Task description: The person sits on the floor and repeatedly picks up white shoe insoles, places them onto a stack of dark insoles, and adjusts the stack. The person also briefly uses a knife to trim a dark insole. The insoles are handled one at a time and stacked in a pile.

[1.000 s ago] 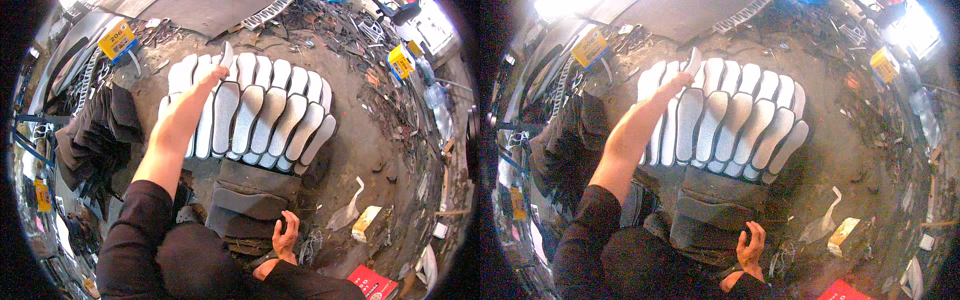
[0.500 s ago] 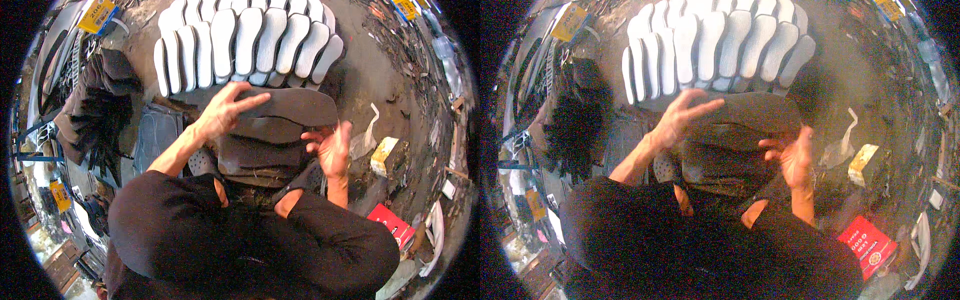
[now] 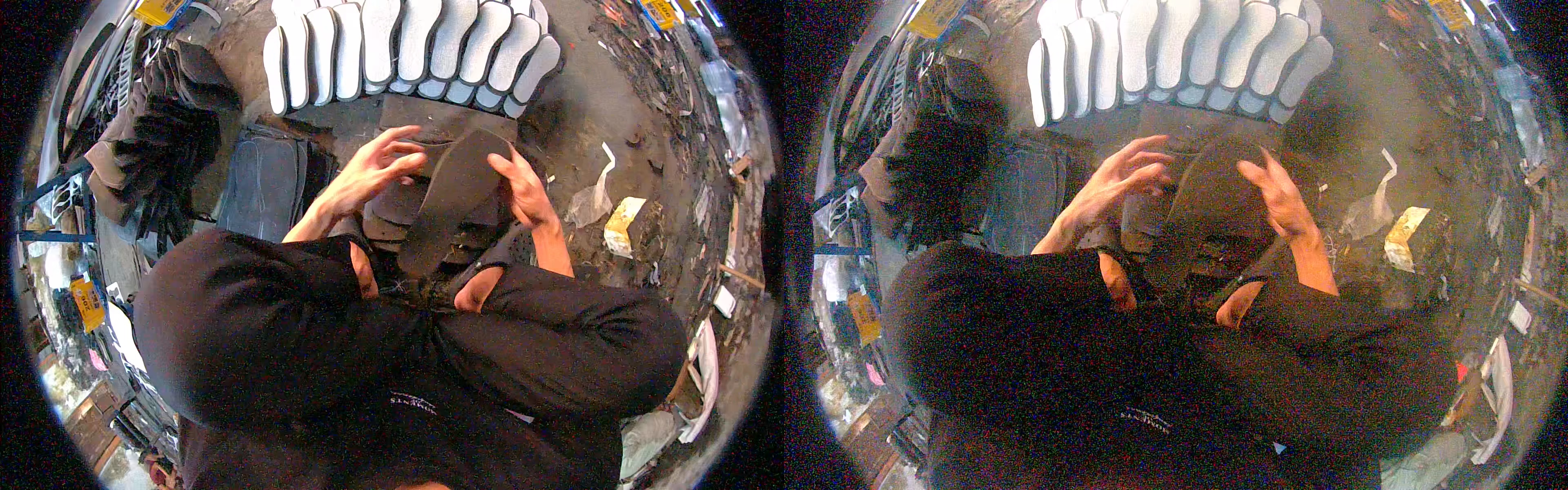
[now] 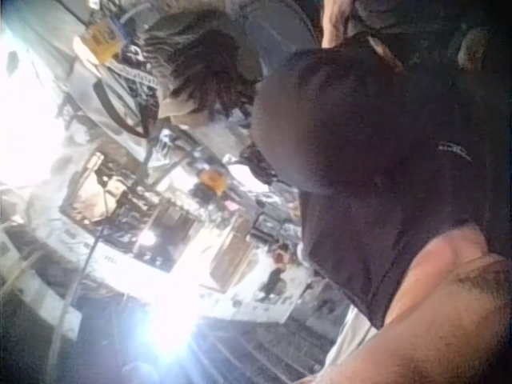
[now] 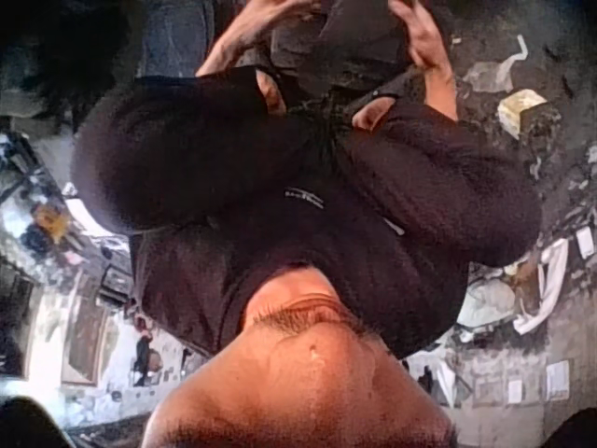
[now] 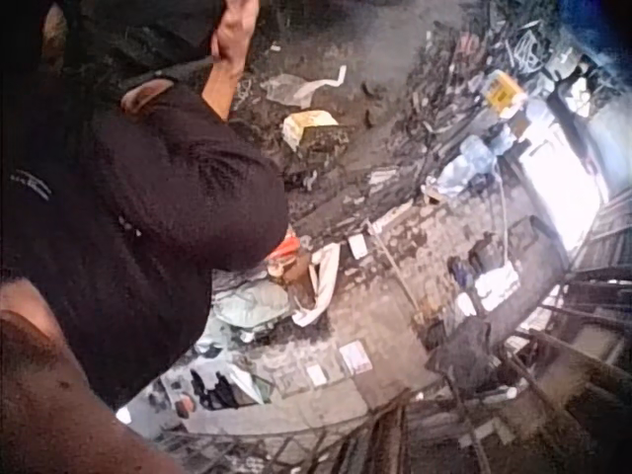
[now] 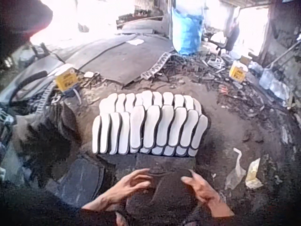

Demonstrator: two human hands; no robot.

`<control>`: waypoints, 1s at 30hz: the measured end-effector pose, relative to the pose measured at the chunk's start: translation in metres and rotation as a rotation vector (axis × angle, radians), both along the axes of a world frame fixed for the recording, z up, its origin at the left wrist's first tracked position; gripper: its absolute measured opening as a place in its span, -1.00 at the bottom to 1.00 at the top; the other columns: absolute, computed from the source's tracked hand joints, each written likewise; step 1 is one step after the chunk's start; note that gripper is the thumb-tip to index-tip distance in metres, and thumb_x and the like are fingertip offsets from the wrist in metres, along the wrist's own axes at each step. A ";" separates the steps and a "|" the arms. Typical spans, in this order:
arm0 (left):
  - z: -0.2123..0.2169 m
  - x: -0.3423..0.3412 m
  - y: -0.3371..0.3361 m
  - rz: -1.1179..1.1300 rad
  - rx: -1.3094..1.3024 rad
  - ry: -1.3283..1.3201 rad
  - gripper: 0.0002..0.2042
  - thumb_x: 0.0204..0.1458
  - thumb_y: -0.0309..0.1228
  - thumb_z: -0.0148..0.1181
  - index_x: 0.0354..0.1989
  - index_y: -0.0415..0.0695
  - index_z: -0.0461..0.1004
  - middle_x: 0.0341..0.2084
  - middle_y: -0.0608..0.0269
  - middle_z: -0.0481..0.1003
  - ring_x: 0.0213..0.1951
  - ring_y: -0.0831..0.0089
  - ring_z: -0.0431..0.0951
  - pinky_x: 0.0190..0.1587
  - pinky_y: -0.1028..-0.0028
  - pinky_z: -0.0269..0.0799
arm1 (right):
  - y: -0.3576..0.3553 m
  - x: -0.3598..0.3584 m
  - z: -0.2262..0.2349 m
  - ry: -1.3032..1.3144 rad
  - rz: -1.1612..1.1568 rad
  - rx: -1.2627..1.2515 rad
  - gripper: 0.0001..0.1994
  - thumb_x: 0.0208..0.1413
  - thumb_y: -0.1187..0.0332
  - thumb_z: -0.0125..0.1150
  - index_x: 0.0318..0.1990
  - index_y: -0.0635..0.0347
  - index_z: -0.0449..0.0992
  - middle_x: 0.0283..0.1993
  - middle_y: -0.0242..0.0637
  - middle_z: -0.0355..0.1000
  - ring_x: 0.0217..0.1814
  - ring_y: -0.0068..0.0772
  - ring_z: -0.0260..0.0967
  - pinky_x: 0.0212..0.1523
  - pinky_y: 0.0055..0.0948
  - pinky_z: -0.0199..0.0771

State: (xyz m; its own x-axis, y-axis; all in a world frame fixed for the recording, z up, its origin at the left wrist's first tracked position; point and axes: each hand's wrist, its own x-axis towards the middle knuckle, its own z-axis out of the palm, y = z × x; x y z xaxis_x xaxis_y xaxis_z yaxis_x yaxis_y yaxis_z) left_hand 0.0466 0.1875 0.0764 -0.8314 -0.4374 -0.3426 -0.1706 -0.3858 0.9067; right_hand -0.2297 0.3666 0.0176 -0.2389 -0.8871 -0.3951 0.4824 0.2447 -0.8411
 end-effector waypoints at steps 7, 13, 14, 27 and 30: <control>-0.019 -0.014 0.000 0.431 -0.053 0.051 -0.47 0.26 -0.34 0.41 0.37 -0.13 0.41 -0.02 0.10 0.64 -0.04 0.37 0.66 -0.01 0.30 0.62 | -0.027 0.017 0.053 0.591 0.333 0.072 -0.35 0.42 0.09 0.30 0.50 0.18 0.23 -0.04 -0.35 0.59 -0.08 -0.59 0.49 -0.07 -0.55 0.48; -0.057 0.028 0.026 0.496 0.181 0.069 -0.61 0.30 -0.42 0.34 0.22 -0.14 0.37 0.00 0.13 0.64 -0.07 0.34 0.69 -0.09 0.25 0.73 | 0.047 0.007 0.011 0.379 -0.022 0.137 -0.52 0.43 0.19 0.29 0.37 0.19 0.38 -0.04 -0.38 0.59 -0.20 -0.56 0.52 -0.19 -0.50 0.56; -0.062 0.034 0.034 0.479 0.155 0.004 -0.62 0.32 -0.46 0.31 0.25 -0.16 0.39 0.02 0.12 0.63 -0.03 0.33 0.67 -0.09 0.20 0.73 | 0.055 0.008 0.000 0.399 -0.040 0.146 -0.53 0.43 0.20 0.30 0.35 0.22 0.39 -0.06 -0.38 0.58 -0.18 -0.55 0.52 -0.20 -0.48 0.59; -0.105 0.013 0.049 -0.318 -1.337 0.061 -0.53 0.05 -0.22 0.50 0.17 0.05 0.61 0.24 0.11 0.47 0.32 0.01 0.40 0.38 0.04 0.32 | 0.113 -0.035 0.028 0.074 -0.683 -0.036 -0.68 0.46 0.37 0.21 0.28 0.18 0.47 0.14 -0.36 0.55 0.05 -0.45 0.57 0.05 -0.49 0.65; -0.111 0.042 0.019 -0.161 -1.336 0.056 -0.79 0.17 -0.35 0.39 -0.04 -0.04 0.70 -0.03 0.11 0.66 0.13 0.03 0.61 0.22 0.12 0.51 | 0.079 -0.017 0.027 -0.050 -0.603 -0.114 -0.67 0.46 0.38 0.21 0.30 0.18 0.45 0.17 -0.30 0.54 0.06 -0.41 0.57 0.09 -0.48 0.66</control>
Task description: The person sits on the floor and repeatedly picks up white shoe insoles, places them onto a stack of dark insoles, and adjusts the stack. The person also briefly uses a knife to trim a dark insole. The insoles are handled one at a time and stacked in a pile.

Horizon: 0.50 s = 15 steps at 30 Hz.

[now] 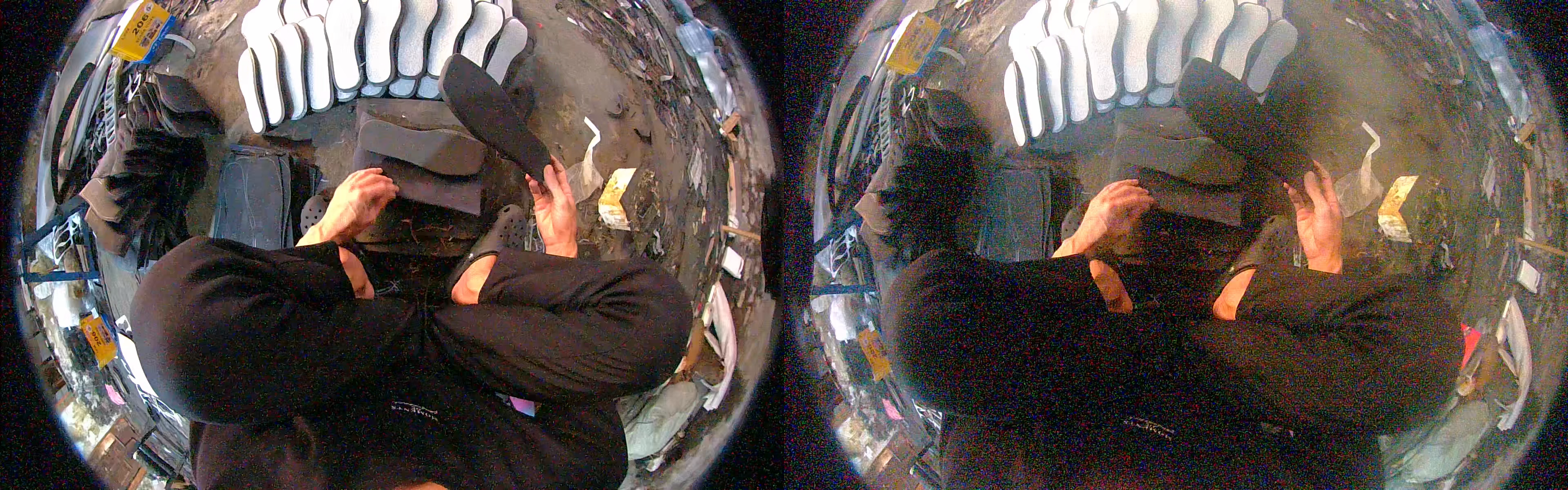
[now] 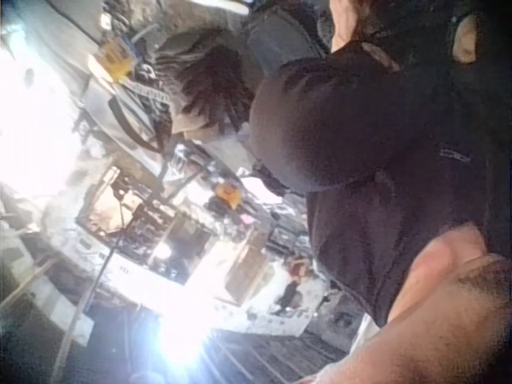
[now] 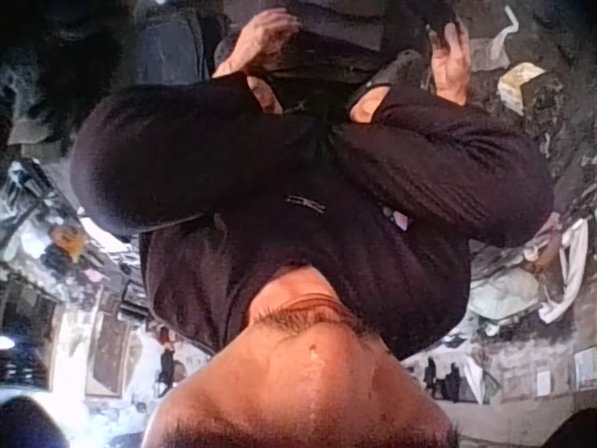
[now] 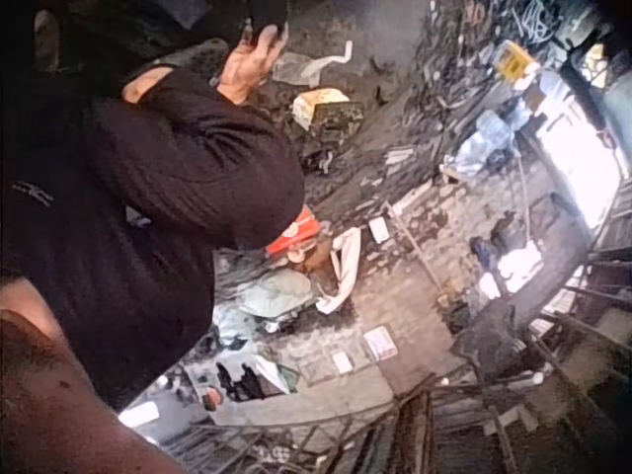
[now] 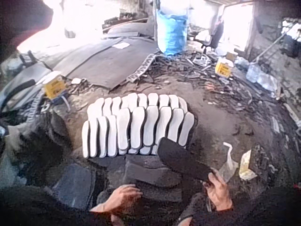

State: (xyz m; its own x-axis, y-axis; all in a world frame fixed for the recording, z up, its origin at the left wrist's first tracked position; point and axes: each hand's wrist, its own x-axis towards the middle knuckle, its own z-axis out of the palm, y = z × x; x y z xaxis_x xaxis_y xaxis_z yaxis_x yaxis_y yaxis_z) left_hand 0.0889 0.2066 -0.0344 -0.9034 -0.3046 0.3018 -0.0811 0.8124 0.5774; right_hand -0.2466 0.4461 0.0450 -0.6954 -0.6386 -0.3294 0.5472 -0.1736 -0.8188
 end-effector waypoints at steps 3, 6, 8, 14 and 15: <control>0.032 -0.049 -0.011 0.236 0.415 -0.162 -0.75 0.31 -0.27 0.27 -0.05 -0.20 0.68 -0.20 -0.05 0.70 -0.15 -0.05 0.70 -0.04 0.18 0.60 | 0.017 -0.014 0.003 -0.011 -0.037 -0.016 -0.66 0.45 0.39 0.22 0.31 0.19 0.44 0.20 -0.27 0.52 0.05 -0.39 0.57 0.12 -0.46 0.66; 0.034 -0.081 -0.038 0.154 0.524 -0.243 -0.70 0.30 -0.21 0.29 -0.08 -0.22 0.71 -0.37 -0.03 0.71 -0.34 0.29 0.71 -0.20 0.26 0.56 | 0.015 -0.023 -0.007 -0.041 -0.035 -0.051 -0.61 0.44 0.42 0.22 0.34 0.25 0.39 0.24 -0.28 0.42 0.13 -0.25 0.54 0.16 -0.38 0.70; 0.043 -0.073 -0.060 0.192 0.553 -0.340 -0.69 0.29 -0.20 0.29 -0.08 -0.21 0.72 -0.40 0.06 0.70 -0.34 0.41 0.66 -0.20 0.28 0.55 | -0.008 -0.022 -0.002 -0.051 0.014 -0.099 -0.61 0.44 0.42 0.22 0.34 0.25 0.39 0.24 -0.28 0.42 0.13 -0.25 0.54 0.17 -0.38 0.70; 0.042 -0.089 -0.067 0.205 0.703 -0.387 -0.65 0.29 -0.17 0.28 -0.08 -0.25 0.72 -0.46 0.21 0.67 -0.37 0.50 0.59 -0.23 0.33 0.53 | -0.004 -0.042 0.018 0.057 -0.015 -0.137 -0.65 0.45 0.37 0.23 0.31 0.17 0.44 0.20 -0.30 0.53 0.07 -0.40 0.57 0.18 -0.45 0.68; 0.041 -0.086 -0.066 0.211 0.708 -0.371 -0.65 0.29 -0.17 0.28 -0.08 -0.25 0.72 -0.47 0.22 0.66 -0.37 0.51 0.59 -0.24 0.34 0.53 | -0.004 -0.043 0.017 0.056 -0.010 -0.129 -0.64 0.45 0.37 0.23 0.32 0.17 0.44 0.20 -0.31 0.53 0.08 -0.42 0.57 0.19 -0.45 0.68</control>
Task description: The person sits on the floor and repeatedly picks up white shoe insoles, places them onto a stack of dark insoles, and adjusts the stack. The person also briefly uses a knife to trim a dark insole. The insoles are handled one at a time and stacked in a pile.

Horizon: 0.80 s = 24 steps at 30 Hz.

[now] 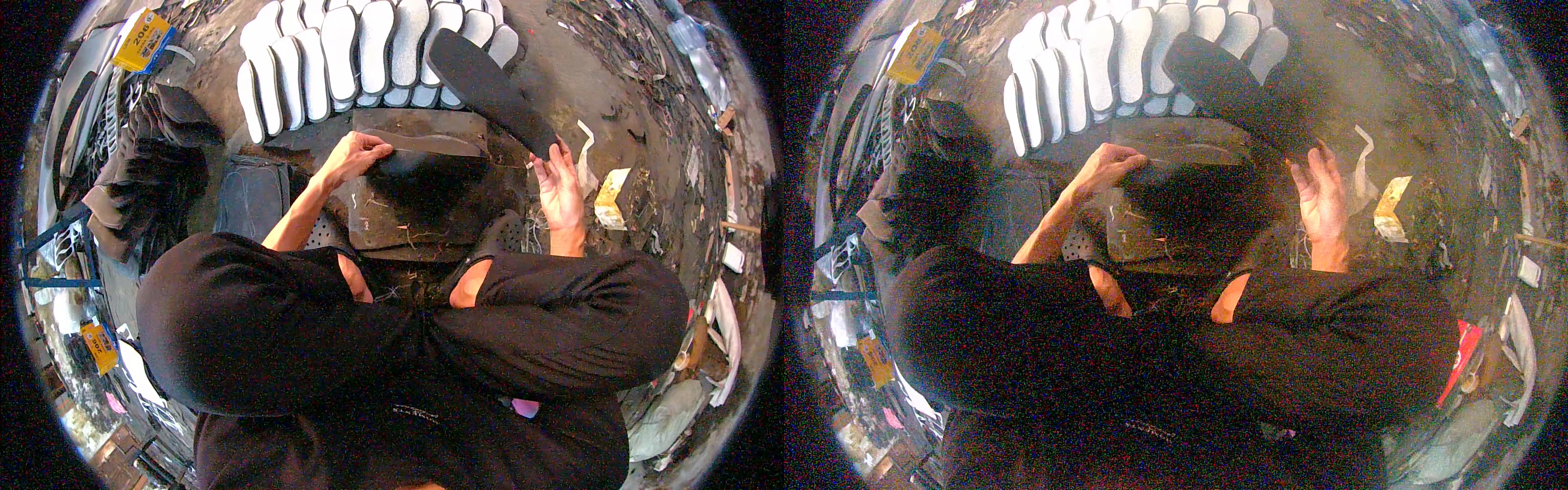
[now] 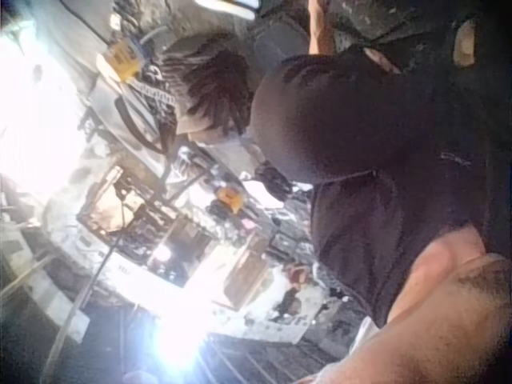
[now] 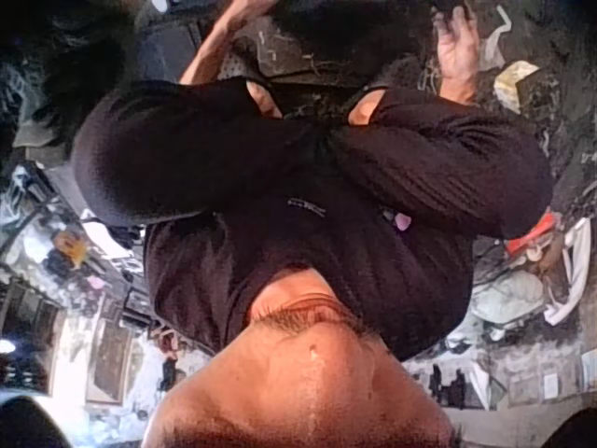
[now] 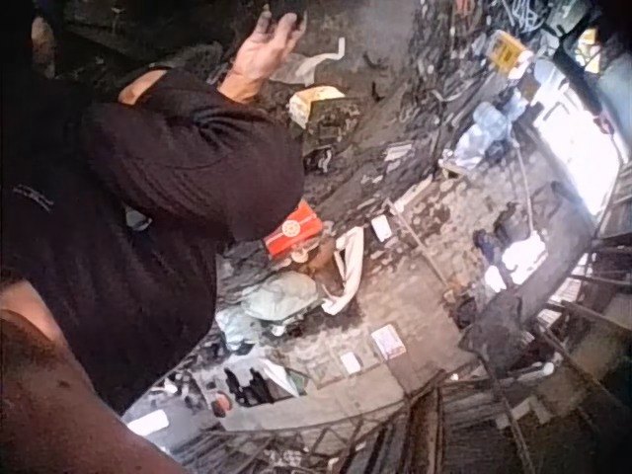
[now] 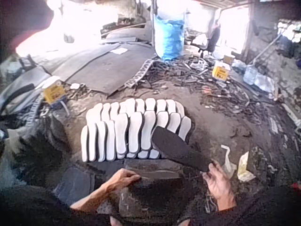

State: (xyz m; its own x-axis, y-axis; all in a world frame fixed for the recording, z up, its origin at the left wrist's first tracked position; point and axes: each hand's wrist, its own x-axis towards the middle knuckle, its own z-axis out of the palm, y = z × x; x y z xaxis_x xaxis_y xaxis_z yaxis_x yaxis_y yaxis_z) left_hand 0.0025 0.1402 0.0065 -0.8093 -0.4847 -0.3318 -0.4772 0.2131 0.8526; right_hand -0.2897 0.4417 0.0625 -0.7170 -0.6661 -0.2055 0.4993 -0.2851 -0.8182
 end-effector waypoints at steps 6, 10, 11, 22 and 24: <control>0.009 0.025 0.036 -0.064 -0.078 0.091 -0.71 0.27 -0.20 0.33 -0.05 -0.18 0.72 -0.33 0.14 0.72 -0.29 0.48 0.66 -0.18 0.38 0.57 | -0.001 0.018 -0.004 0.006 0.026 0.145 -0.57 0.42 0.39 0.25 0.38 0.16 0.42 0.17 -0.38 0.49 0.16 -0.49 0.50 0.14 -0.39 0.68; 0.014 0.064 0.063 0.129 0.274 0.381 -0.55 0.25 -0.21 0.41 0.26 -0.08 0.56 -0.02 0.09 0.67 0.02 0.40 0.64 0.08 0.30 0.59 | 0.002 0.052 -0.028 0.009 0.126 0.242 -0.60 0.39 0.39 0.30 0.33 0.17 0.48 0.11 -0.41 0.52 0.11 -0.51 0.50 0.03 -0.33 0.68; 0.013 0.073 0.068 0.349 0.465 0.491 -0.52 0.26 -0.23 0.42 0.31 -0.08 0.52 0.01 0.08 0.65 0.05 0.38 0.63 0.11 0.28 0.58 | -0.001 0.065 -0.039 -0.005 0.174 0.246 -0.61 0.39 0.39 0.30 0.32 0.18 0.49 0.10 -0.41 0.52 0.08 -0.50 0.51 0.02 -0.32 0.68; -0.021 0.079 0.099 0.861 0.355 0.234 -0.61 0.07 -0.43 0.60 0.01 -0.37 0.66 -0.18 0.12 0.73 -0.25 0.50 0.68 -0.15 0.53 0.59 | 0.001 0.096 -0.057 0.431 0.240 0.619 -0.63 0.29 0.35 0.45 0.17 0.25 0.54 -0.21 -0.25 0.67 -0.24 -0.52 0.60 -0.19 -0.50 0.65; -0.020 0.082 0.100 0.856 0.312 0.211 -0.59 0.03 -0.41 0.63 0.00 -0.37 0.70 -0.17 0.11 0.74 -0.22 0.52 0.68 -0.11 0.53 0.58 | 0.003 0.095 -0.061 0.423 0.229 0.625 -0.64 0.28 0.38 0.45 0.17 0.27 0.56 -0.17 -0.22 0.68 -0.21 -0.50 0.63 -0.18 -0.48 0.65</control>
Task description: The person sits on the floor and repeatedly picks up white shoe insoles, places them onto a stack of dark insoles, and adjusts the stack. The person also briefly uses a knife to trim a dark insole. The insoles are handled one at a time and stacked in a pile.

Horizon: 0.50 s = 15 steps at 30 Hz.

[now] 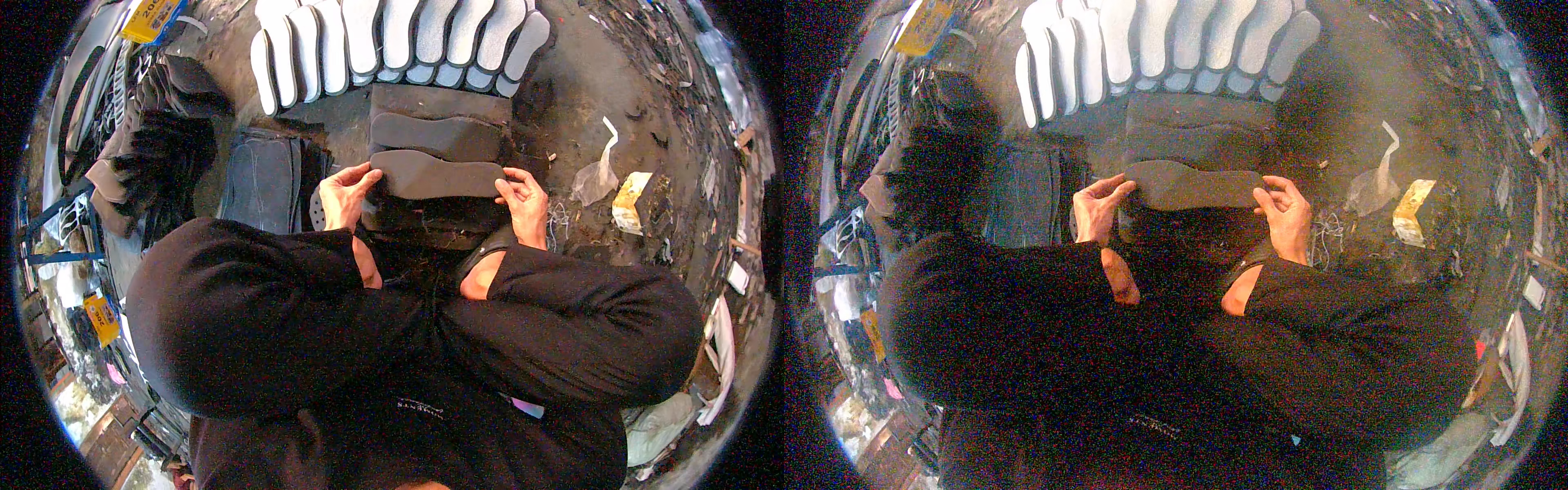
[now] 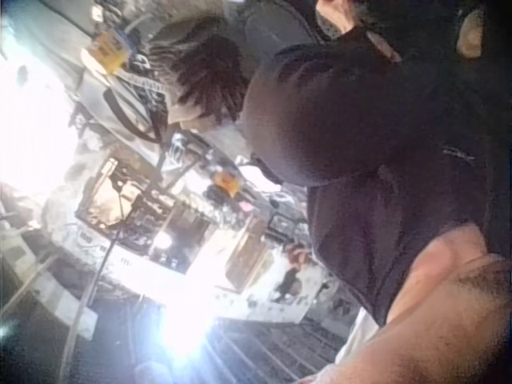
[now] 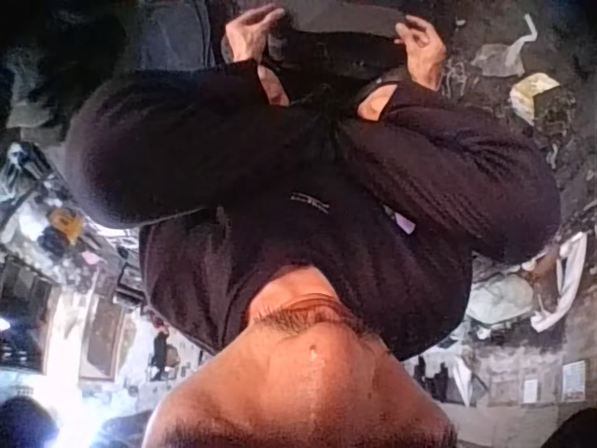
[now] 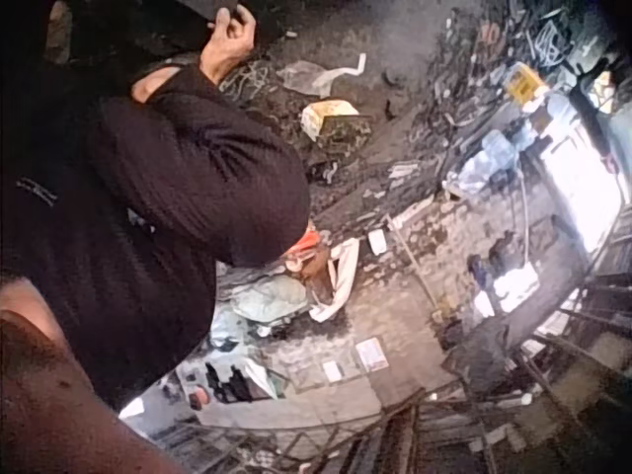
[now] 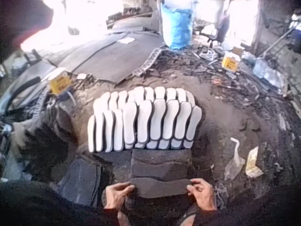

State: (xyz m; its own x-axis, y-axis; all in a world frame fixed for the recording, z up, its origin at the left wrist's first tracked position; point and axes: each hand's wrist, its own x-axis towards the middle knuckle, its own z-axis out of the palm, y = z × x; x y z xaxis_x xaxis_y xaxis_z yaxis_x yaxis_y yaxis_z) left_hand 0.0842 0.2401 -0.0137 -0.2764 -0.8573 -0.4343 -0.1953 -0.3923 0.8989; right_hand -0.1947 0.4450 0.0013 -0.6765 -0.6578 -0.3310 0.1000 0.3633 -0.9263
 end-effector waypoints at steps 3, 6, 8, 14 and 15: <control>-0.010 0.000 0.000 -0.026 -0.050 -0.074 -0.60 0.02 -0.39 0.63 0.00 -0.34 0.72 -0.20 0.13 0.75 -0.23 0.56 0.67 -0.10 0.53 0.57 | 0.004 0.000 -0.003 0.004 -0.032 -0.024 -0.65 0.27 0.40 0.45 0.16 0.30 0.58 -0.15 -0.21 0.68 -0.22 -0.50 0.63 -0.17 -0.48 0.66; -0.010 0.003 0.000 -0.024 -0.105 -0.163 -0.59 0.02 -0.36 0.63 0.01 -0.31 0.73 -0.21 0.15 0.75 -0.24 0.59 0.66 -0.09 0.54 0.56 | 0.003 0.002 -0.004 -0.009 -0.020 -0.022 -0.65 0.27 0.41 0.45 0.16 0.30 0.59 -0.14 -0.22 0.68 -0.22 -0.50 0.63 -0.17 -0.48 0.66; -0.010 0.000 0.000 -0.030 -0.093 -0.140 -0.59 0.03 -0.35 0.63 0.02 -0.30 0.73 -0.21 0.16 0.75 -0.25 0.59 0.66 -0.10 0.55 0.56 | 0.006 0.000 -0.009 -0.008 -0.024 -0.032 -0.65 0.27 0.41 0.45 0.16 0.30 0.59 -0.14 -0.22 0.68 -0.22 -0.50 0.63 -0.17 -0.48 0.66; -0.006 -0.003 -0.002 -0.045 -0.102 -0.148 -0.58 0.03 -0.34 0.63 0.01 -0.31 0.73 -0.23 0.17 0.75 -0.28 0.60 0.65 -0.16 0.57 0.54 | 0.006 -0.001 -0.014 0.013 -0.015 -0.006 -0.66 0.28 0.40 0.44 0.15 0.29 0.60 -0.13 -0.22 0.67 -0.21 -0.50 0.62 -0.17 -0.47 0.65; -0.007 -0.002 -0.003 -0.044 -0.098 -0.127 -0.58 0.03 -0.34 0.63 0.01 -0.31 0.73 -0.24 0.17 0.75 -0.29 0.61 0.65 -0.17 0.58 0.54 | 0.006 -0.001 -0.015 0.011 -0.013 -0.002 -0.66 0.28 0.40 0.44 0.15 0.29 0.60 -0.13 -0.22 0.67 -0.20 -0.50 0.61 -0.17 -0.47 0.65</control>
State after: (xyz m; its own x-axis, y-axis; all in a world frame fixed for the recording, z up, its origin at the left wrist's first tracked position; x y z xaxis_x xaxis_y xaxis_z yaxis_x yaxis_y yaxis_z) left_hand 0.0819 0.2374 -0.0205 -0.2624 -0.8856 -0.3833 -0.3251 -0.2928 0.8992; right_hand -0.1952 0.4509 -0.0133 -0.6889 -0.6493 -0.3223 0.0946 0.3603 -0.9280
